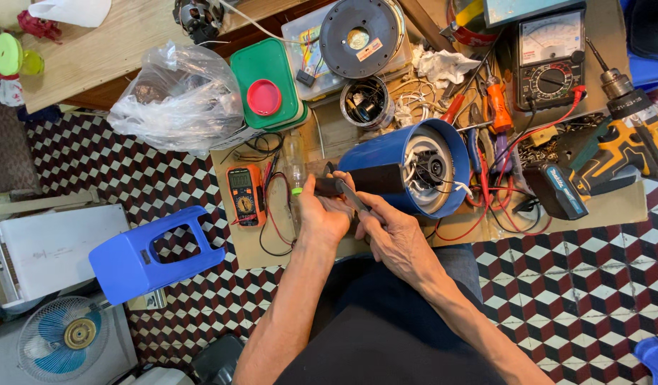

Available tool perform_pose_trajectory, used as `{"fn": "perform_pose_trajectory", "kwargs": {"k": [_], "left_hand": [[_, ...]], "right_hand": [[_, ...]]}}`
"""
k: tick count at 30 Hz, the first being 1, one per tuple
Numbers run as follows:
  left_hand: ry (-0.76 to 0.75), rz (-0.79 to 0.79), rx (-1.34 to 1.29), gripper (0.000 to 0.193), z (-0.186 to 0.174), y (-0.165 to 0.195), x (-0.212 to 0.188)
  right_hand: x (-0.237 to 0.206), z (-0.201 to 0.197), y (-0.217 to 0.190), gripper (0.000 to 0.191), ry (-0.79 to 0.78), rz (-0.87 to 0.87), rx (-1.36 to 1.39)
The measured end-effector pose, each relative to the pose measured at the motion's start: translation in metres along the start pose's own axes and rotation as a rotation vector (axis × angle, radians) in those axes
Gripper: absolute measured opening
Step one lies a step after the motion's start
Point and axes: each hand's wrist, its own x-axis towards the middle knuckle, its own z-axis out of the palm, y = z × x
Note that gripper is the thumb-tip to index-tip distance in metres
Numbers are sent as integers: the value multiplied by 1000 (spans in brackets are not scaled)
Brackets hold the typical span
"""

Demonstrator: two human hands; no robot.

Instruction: The person disassembles a blue electric kettle using a cordless drill and a screwdriver, removes the base and handle, and tests the internal heating element with a multimeter. The person then reassembles the kettle and continues testing the electrical connections.

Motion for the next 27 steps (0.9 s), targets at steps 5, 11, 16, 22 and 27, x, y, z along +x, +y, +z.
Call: {"fn": "perform_pose_trajectory", "kwargs": {"k": [5, 11, 16, 22, 27], "left_hand": [[-168, -72, 86, 48, -6, -7, -8], [-232, -140, 88, 49, -26, -19, 20], [-326, -73, 200, 47, -55, -30, 48], [-336, -134, 140, 56, -65, -32, 38], [-107, 36, 391, 64, -57, -41, 21]], "right_hand": [[-21, -13, 6, 39, 120, -23, 55], [-35, -16, 29, 31, 181, 53, -87], [-31, -21, 61, 32, 181, 105, -260], [-33, -22, 88, 26, 89, 47, -465], [-32, -16, 93, 22, 155, -155, -681]]}}
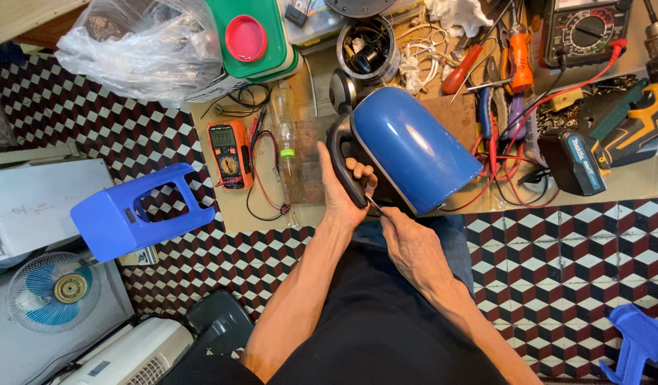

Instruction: The person disassembles a blue electric kettle using a cordless drill and a screwdriver, removes the base and handle, and tests the internal heating element with a multimeter. The person then reassembles the kettle and continues testing the electrical connections.

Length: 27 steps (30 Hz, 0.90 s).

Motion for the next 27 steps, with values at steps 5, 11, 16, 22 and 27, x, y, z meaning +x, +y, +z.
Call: {"fn": "perform_pose_trajectory", "kwargs": {"k": [5, 11, 16, 22, 27], "left_hand": [[17, 89, 144, 62, -6, -1, -2], [91, 155, 231, 64, -22, 12, 7], [99, 113, 160, 63, -27, 21, 8], [130, 87, 124, 60, -28, 22, 7], [95, 58, 83, 60, -29, 22, 10]], "right_hand": [[-4, 0, 6, 22, 136, -190, -65], [-7, -2, 7, 16, 84, -221, -150], [-2, 2, -2, 7, 100, -259, -188], [8, 6, -5, 18, 19, -249, -296], [9, -1, -5, 12, 44, -343, -243]]}}
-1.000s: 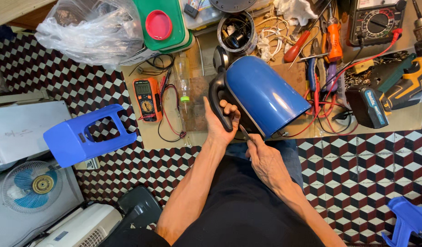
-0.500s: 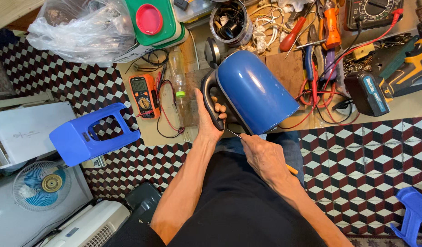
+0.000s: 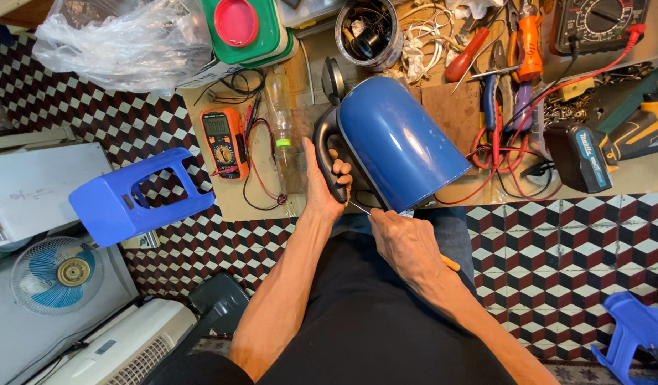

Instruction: The person disassembles a blue electric kettle using a cordless drill and a screwdriver, removes the base and handle, and tests the internal heating element with a multimeter. The person then reassembles the kettle and continues testing the electrical connections.

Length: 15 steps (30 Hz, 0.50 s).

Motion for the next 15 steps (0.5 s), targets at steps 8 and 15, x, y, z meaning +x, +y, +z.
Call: {"fn": "perform_pose_trajectory", "kwargs": {"k": [8, 15], "left_hand": [[-4, -5, -17, 61, -4, -2, 1], [-59, 37, 44, 62, -4, -10, -2]], "right_hand": [[3, -1, 4, 11, -127, 13, -48], [4, -1, 12, 11, -251, -72, -141]]}}
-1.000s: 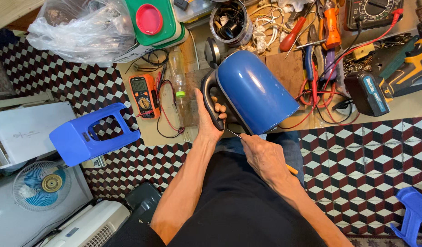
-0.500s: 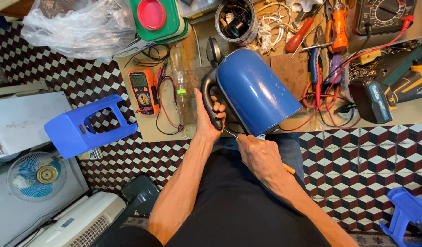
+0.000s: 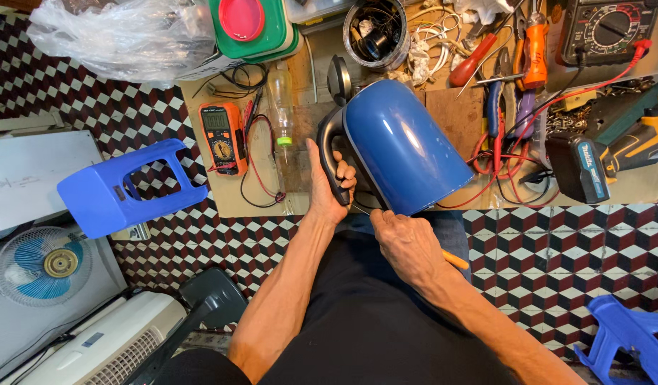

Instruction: The person disassembles a blue electric kettle using a cordless drill and a screwdriver, removes the base and handle, and tests the internal heating element with a multimeter. The person then reassembles the kettle and continues testing the electrical connections.

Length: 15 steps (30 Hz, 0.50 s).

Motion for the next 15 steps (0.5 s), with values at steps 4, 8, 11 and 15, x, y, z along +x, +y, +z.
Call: {"fn": "perform_pose_trajectory", "kwargs": {"k": [4, 8, 11, 15], "left_hand": [[2, 11, 16, 63, 2, -3, 0], [-26, 47, 109, 64, 3, -3, -1], [-5, 25, 74, 63, 5, -3, -1], [4, 35, 85, 63, 5, -3, 0]], "right_hand": [[4, -5, 4, 6, 1, 55, 127], [14, -9, 13, 15, -102, 174, 351], [11, -7, 12, 15, -29, 93, 243], [2, 1, 7, 10, -11, -95, -102]]}}
